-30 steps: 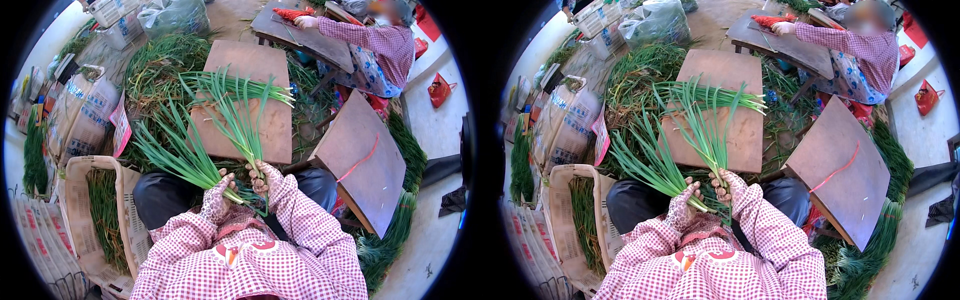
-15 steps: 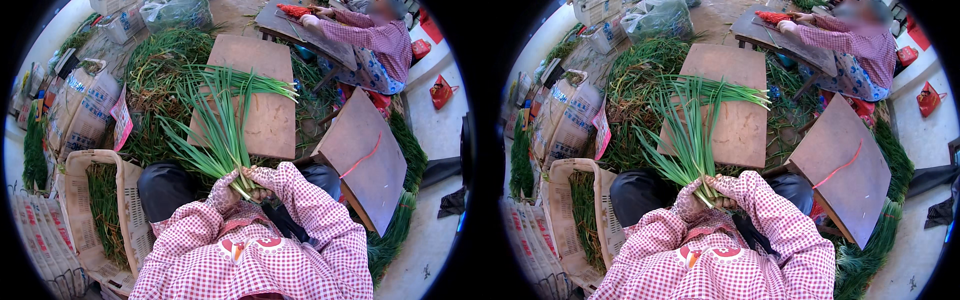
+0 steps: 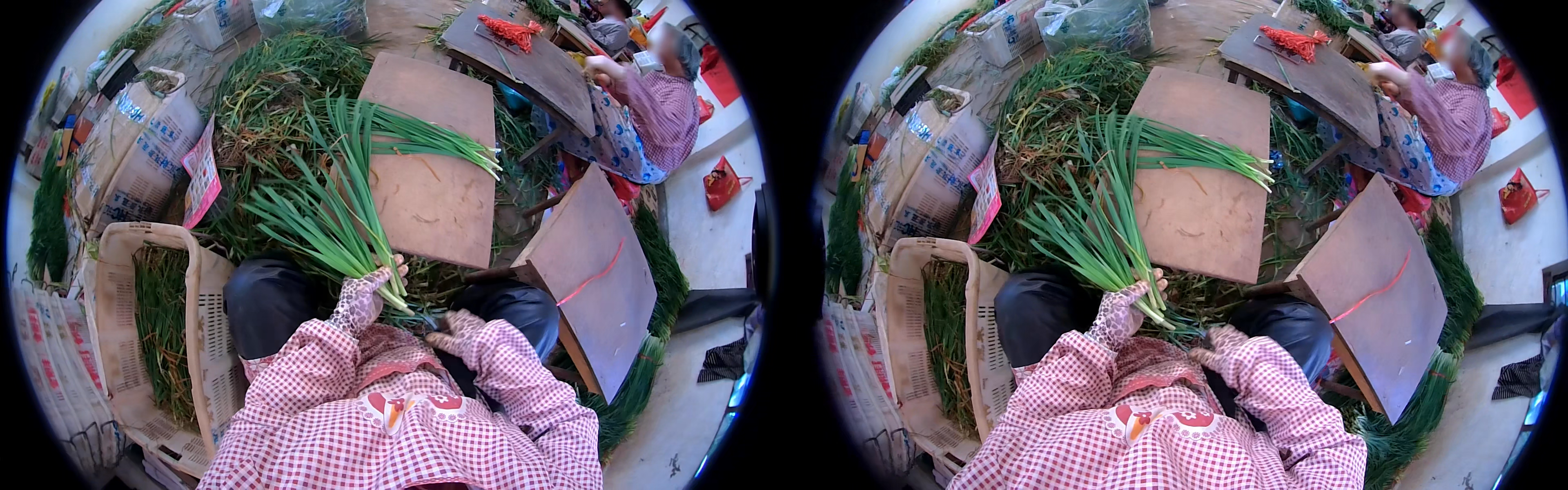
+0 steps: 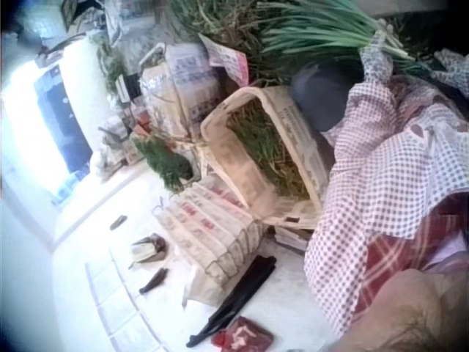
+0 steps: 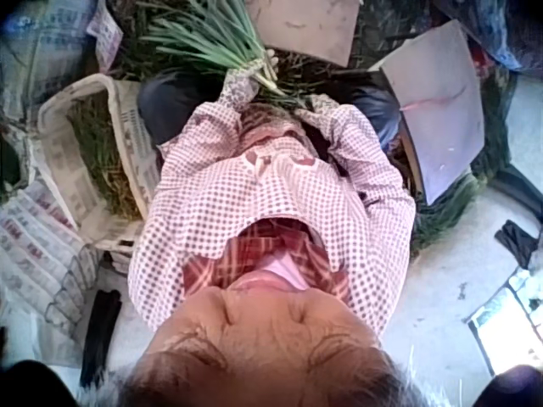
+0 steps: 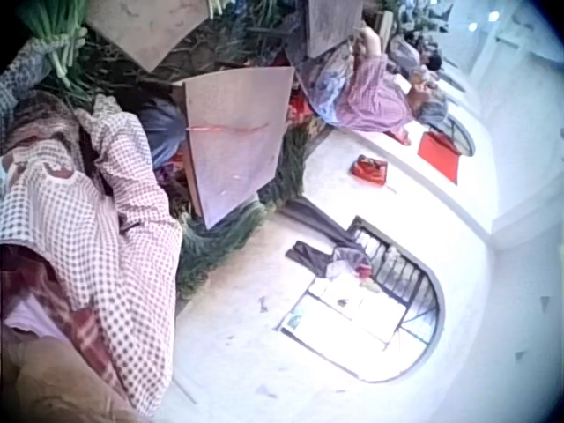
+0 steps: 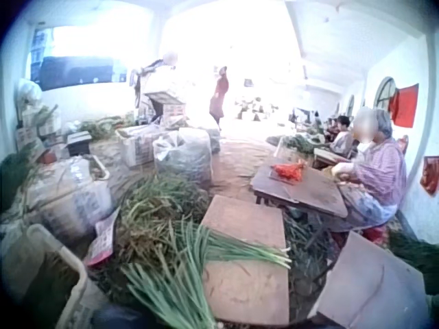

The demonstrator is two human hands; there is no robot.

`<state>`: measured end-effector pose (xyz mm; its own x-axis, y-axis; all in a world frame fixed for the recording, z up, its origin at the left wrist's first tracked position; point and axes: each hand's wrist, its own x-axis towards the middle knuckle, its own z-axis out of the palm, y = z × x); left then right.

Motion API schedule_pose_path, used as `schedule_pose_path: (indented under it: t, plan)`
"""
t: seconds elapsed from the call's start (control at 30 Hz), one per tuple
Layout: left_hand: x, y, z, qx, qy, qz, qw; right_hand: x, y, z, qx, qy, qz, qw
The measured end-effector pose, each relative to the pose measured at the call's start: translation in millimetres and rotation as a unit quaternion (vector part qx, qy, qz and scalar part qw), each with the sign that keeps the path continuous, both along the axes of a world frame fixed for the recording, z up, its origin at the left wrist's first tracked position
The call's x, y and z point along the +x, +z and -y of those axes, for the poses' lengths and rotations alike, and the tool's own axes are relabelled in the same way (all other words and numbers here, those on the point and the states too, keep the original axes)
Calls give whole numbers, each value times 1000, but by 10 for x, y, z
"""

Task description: The person sorts green onions by hand, removes damaged outer layers, assembles them into bundles, and ties each bundle with a red string.

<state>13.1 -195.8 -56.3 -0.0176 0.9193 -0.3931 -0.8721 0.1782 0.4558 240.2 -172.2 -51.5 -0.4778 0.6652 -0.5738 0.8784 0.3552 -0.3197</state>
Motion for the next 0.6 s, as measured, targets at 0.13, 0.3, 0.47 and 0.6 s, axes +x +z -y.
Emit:
schedule_pose_path:
  t: [0.13, 0.3, 0.47, 0.6]
  plan:
    - [61, -202, 103, 5, -10, -19, 1000, -498, 521, -464, -41, -114, -243, 962]
    - [138, -248, 167, -37, -49, -101, 993, -1034, 489, -483, -89, -219, -201, 951]
    - [122, -193, 240, -64, -17, -17, 998, -1004, 153, -498, -204, -331, -282, 877]
    - [146, -261, 245, -34, 9, 26, 999, -965, 169, -375, -161, -359, -370, 841]
